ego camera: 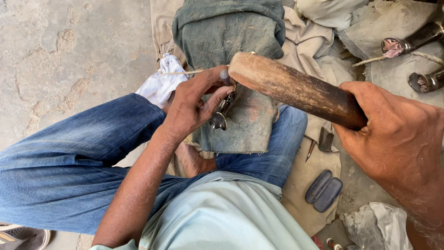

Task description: The person sits on the floor and uses a wooden mallet to hammer a small brass-colored metal object secured on a cloth-covered block. They repeatedly strike the object, rotate it, and adjust its position while continuing to hammer.

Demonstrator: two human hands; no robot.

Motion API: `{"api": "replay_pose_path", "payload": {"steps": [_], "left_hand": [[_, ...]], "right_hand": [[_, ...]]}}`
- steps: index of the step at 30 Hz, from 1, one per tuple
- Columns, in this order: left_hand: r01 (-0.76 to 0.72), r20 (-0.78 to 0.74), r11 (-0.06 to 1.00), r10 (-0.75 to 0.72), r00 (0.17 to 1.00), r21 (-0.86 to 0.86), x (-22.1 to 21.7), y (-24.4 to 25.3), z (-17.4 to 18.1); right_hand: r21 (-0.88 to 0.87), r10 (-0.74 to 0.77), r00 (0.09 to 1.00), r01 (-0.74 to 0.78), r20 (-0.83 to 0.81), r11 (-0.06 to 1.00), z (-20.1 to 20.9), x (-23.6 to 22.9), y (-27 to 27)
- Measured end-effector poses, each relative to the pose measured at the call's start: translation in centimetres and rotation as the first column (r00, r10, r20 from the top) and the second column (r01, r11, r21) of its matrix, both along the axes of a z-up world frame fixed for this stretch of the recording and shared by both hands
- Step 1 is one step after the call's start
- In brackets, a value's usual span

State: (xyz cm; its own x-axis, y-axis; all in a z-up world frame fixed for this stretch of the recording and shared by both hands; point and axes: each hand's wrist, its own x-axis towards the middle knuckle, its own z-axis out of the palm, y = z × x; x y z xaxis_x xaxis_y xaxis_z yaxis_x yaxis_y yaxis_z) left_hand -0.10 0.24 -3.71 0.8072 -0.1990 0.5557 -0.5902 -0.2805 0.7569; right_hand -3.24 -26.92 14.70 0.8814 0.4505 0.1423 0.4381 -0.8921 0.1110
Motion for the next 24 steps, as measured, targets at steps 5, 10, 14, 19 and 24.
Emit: {"api": "replay_pose_path", "payload": {"steps": [5, 10, 14, 19, 24], "left_hand": [[-0.006, 0.053, 0.994, 0.0, 0.999, 0.112, 0.1, 0.3, 0.7], [-0.007, 0.003, 0.999, 0.007, 1.0, 0.044, 0.0, 0.2, -0.1], [-0.01, 0.058, 0.995, 0.005, 0.998, 0.098, 0.2, 0.3, -1.0], [0.051, 0.033, 0.997, -0.053, 0.998, 0.06, 0.2, 0.9, -1.8], [0.053, 0.093, 0.993, -0.063, 0.994, 0.108, 0.1, 0.9, -2.0]], "right_hand": [[0.038, 0.119, 0.987, -0.123, 0.11, 0.992, -0.2, -0.5, -0.5], [0.245, 0.174, 0.974, -0.206, 0.146, 0.947, -0.4, -0.5, -0.7], [0.193, 0.2, 0.964, -0.232, 0.175, 0.953, -0.9, -0.7, -1.0], [0.188, 0.159, 0.975, -0.187, 0.154, 0.964, -1.6, -0.9, -1.2], [0.0, 0.16, 0.955, -0.165, 0.251, 0.986, -1.8, -1.4, -1.1]]}}
